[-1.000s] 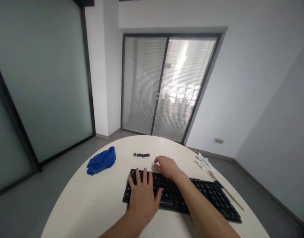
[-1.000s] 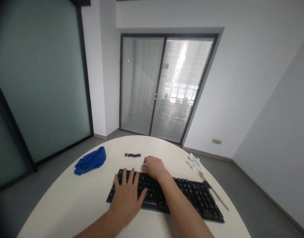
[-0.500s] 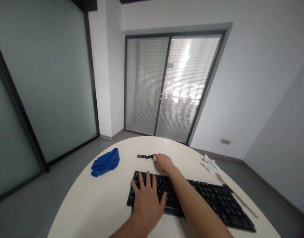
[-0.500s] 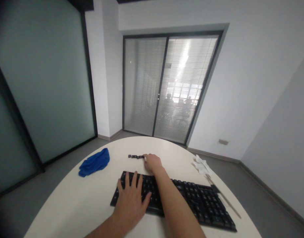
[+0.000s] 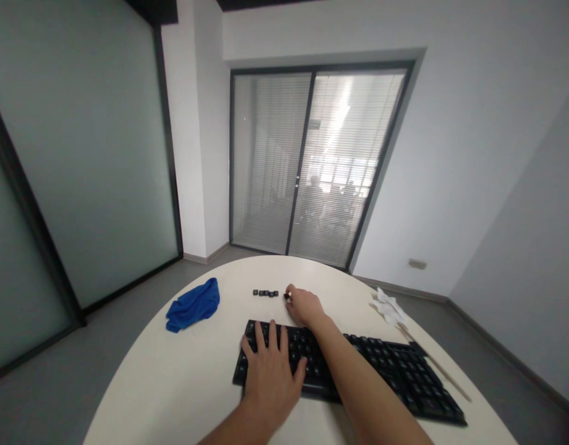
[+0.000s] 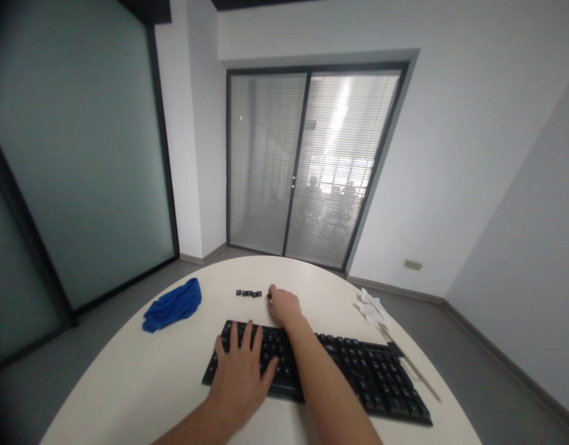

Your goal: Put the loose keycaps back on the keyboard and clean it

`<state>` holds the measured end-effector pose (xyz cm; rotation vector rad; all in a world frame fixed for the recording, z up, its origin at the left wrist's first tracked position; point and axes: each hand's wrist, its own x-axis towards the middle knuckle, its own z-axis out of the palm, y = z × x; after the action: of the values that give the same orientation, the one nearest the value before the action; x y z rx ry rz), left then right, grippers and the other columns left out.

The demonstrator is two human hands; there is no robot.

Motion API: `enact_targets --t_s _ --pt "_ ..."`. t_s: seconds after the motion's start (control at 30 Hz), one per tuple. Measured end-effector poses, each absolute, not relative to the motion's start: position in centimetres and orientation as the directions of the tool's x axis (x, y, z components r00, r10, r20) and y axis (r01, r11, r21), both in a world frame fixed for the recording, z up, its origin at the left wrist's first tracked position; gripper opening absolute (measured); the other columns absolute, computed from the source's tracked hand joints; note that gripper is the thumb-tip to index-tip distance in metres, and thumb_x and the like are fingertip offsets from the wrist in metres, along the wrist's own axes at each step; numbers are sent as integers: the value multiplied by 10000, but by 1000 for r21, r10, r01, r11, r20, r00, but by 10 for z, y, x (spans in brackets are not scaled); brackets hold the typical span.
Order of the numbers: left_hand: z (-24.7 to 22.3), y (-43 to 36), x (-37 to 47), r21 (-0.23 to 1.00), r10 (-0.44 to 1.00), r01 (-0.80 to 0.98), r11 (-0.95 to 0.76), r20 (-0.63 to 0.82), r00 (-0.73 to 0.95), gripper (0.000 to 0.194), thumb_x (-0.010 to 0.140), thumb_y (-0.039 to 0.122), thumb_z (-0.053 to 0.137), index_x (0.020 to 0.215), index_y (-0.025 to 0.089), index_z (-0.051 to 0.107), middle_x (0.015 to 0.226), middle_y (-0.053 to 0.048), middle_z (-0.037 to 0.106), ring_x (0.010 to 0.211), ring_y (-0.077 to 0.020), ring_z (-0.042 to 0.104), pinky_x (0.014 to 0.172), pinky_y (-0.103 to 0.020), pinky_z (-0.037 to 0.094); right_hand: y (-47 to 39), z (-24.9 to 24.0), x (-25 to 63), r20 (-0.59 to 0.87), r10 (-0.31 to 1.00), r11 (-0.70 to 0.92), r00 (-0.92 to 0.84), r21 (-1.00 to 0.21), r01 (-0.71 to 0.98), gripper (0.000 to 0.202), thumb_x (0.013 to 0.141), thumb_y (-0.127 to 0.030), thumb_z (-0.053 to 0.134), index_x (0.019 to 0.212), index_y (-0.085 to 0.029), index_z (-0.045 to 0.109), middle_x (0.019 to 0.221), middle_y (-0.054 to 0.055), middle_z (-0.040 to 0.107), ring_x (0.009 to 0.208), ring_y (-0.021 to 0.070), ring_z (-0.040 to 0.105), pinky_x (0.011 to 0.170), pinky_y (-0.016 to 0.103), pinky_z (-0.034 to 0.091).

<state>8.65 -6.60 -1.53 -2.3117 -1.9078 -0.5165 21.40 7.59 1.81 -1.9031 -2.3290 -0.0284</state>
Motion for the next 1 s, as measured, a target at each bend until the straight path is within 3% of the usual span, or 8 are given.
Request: enact_targets --t_s 0.13,0.37,0.53,0.67,0.87,1.0 --pt "-14 -66 87 130 934 969 -209 321 159 694 964 595 299 1460 158 509 1534 -173 450 1410 -505 301 1076 -748 201 81 15 212 106 970 228 -219 -82 970 365 910 -236 524 1255 -254 640 1205 118 694 1067 257 658 858 344 460" --pt "-13 -66 86 125 932 969 -213 324 163 716 966 618 283 1462 153 506 1527 -183 455 1386 -504 338 1067 -741 224 76 11 221 139 976 191 -168 -171 967 236 870 -191 565 1061 -205 704 1081 135 720 1016 268 661 851 354 460" --pt "-13 -66 86 124 929 968 -220 330 169 724 965 629 290 1451 144 520 1528 -188 452 1370 -504 358 1071 -727 228 56 16 242 202 971 190 -127 -334 923 208 856 -178 580 1044 -184 669 961 117 733 913 247 674 824 350 470" --pt "-9 -68 86 117 927 968 -223 332 173 713 969 620 298 1451 145 519 1523 -188 459 1363 -499 365 1068 -713 242 31 19 259 255 955 266 -151 -513 817 232 942 -259 493 1123 -200 626 954 57 737 841 177 680 791 292 498" --pt "-7 -68 87 100 926 971 -219 335 174 684 971 601 319 1442 153 531 1514 -178 473 1371 -486 360 1077 -697 238 -3 10 269 286 918 395 -273 -685 612 336 999 -415 431 1093 -210 680 1061 53 742 1011 201 672 949 335 488" --pt "-8 -69 87 93 928 972 -216 328 175 668 973 585 324 1442 155 529 1517 -171 471 1372 -477 360 1079 -683 247 -6 8 269 269 916 399 -299 -689 605 335 984 -423 479 1107 -226 721 1117 53 747 1065 223 666 996 355 465"
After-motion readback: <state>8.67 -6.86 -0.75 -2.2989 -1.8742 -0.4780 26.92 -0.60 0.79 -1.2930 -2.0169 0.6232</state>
